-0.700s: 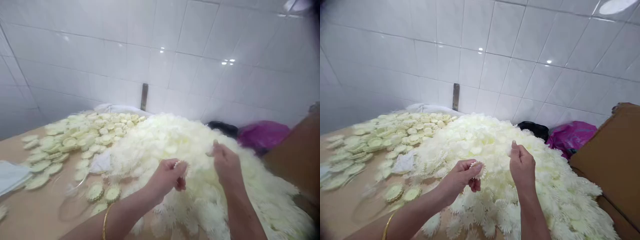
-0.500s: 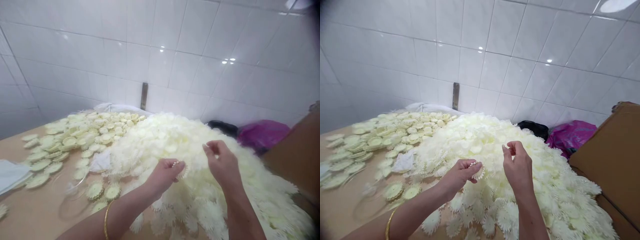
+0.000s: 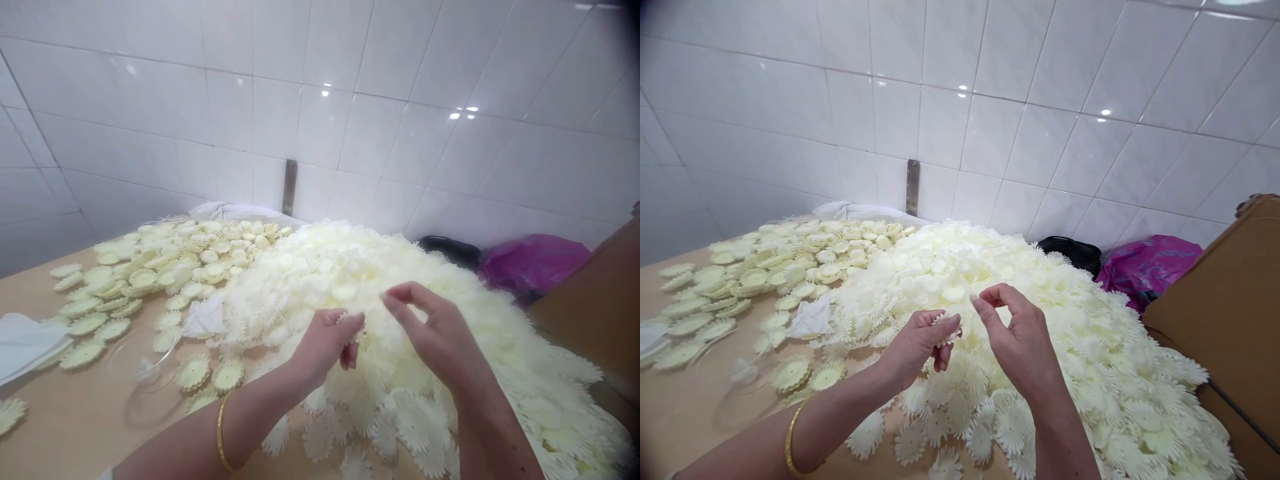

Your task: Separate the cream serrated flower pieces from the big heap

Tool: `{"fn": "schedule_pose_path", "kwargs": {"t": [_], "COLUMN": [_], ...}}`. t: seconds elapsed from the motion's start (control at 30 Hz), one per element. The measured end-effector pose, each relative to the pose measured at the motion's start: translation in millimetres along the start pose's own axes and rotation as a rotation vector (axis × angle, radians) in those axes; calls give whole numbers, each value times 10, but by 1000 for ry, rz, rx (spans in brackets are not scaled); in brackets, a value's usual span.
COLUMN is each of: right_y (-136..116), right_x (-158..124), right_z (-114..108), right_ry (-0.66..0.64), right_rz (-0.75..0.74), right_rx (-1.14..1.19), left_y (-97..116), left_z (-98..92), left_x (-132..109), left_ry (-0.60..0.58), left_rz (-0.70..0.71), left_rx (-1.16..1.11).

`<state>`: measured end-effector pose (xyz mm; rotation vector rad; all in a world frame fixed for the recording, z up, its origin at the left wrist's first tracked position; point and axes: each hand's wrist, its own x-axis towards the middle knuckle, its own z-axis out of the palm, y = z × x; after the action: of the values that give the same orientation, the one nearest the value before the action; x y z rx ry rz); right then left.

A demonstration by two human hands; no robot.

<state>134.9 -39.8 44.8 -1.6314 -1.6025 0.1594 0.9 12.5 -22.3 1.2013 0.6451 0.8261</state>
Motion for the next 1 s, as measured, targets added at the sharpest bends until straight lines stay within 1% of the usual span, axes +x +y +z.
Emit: {"fn": "schedule_pose_path", "kwargs": {"t": [0.13,0.27,0.33,0.4,0.47,0.53,0.6,0.67,0.77,0.83,0.93,1.0], "right_y": [-14,-44,-49,-44,-31,-14,0,9,5,-3,12,73], "right_x": [-13,-25,-20,-10,2,10,15,17,13,6,5,26], "right_z": [33,86,108,126,145,169,201,238,297,334,364,339], "right_ry": [-203,-380,-419,-410,-379,-324,-245,-118,106,216,264,313], "right_rz": [-4,-7,-26,-46,-66,-87,-113,-103,-31,-7,-28,-42], "right_rx": [38,83,126,155,155,133,117,118,99,56,-12,-79], "left_y": [5,23,29,37,53,79,106,127,138,143,161,174], "left_z": [-5,-11,-13,-13,-10,-6,0,5,14,24,41,48], "left_x": [2,-6,-9,-7,-3,0,-3,-8,-15,-16,-22,-32], "left_ry": [19,-18,-47,-58,-71,-110,-151,-155,-134,-135,-115,-87], "left_rz": [40,25,14,-17,-69,-116,-118,-77,-6,7,-15,-31], "left_rx": [16,-14,-28,-57,-104,-150,-168,-173,-199,-214,-208,-195]}}
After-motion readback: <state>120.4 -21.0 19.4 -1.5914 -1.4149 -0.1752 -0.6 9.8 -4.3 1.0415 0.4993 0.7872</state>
